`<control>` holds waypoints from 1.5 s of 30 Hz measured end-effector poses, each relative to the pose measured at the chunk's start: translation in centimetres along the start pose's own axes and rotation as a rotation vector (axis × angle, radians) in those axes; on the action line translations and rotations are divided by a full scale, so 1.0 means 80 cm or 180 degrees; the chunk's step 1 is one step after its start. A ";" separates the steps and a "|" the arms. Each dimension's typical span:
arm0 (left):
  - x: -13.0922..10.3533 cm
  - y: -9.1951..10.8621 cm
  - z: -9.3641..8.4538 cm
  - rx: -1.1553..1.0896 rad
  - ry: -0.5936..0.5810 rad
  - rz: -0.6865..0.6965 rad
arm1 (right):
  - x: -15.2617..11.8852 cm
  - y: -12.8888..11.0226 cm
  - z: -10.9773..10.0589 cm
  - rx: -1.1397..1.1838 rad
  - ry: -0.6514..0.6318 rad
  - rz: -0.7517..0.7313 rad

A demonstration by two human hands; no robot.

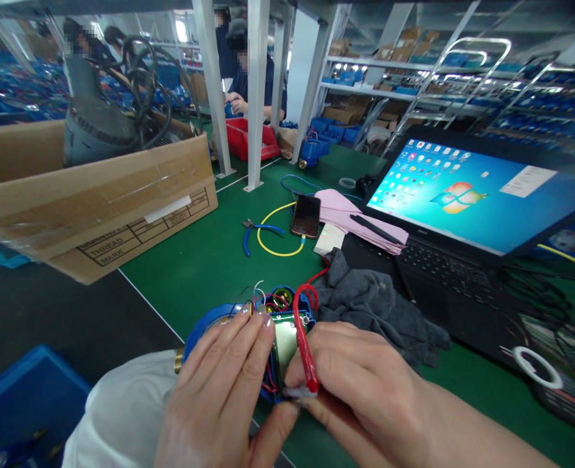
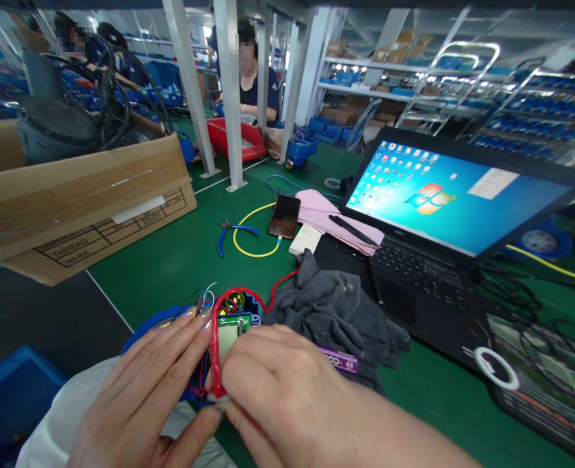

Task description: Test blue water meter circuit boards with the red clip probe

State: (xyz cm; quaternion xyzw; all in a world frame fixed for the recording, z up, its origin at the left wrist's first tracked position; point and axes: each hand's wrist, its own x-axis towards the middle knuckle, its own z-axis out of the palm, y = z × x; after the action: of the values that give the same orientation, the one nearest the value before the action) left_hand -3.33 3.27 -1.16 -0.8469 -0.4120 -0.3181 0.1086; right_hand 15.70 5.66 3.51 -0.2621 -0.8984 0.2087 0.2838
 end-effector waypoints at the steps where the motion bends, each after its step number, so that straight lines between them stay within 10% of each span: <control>1: 0.000 0.000 0.000 0.0008 -0.0028 -0.0012 | 0.000 0.000 0.000 -0.0017 -0.0002 0.0004; 45: -0.002 -0.004 0.002 0.0023 -0.0031 0.0064 | 0.001 0.000 -0.001 0.0027 -0.0069 0.0024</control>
State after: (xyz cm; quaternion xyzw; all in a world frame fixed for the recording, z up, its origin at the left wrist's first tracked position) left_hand -3.62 3.43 -1.42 -0.8522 -0.4051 -0.3114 0.1129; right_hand 15.74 5.73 3.59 -0.2619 -0.8996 0.2164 0.2743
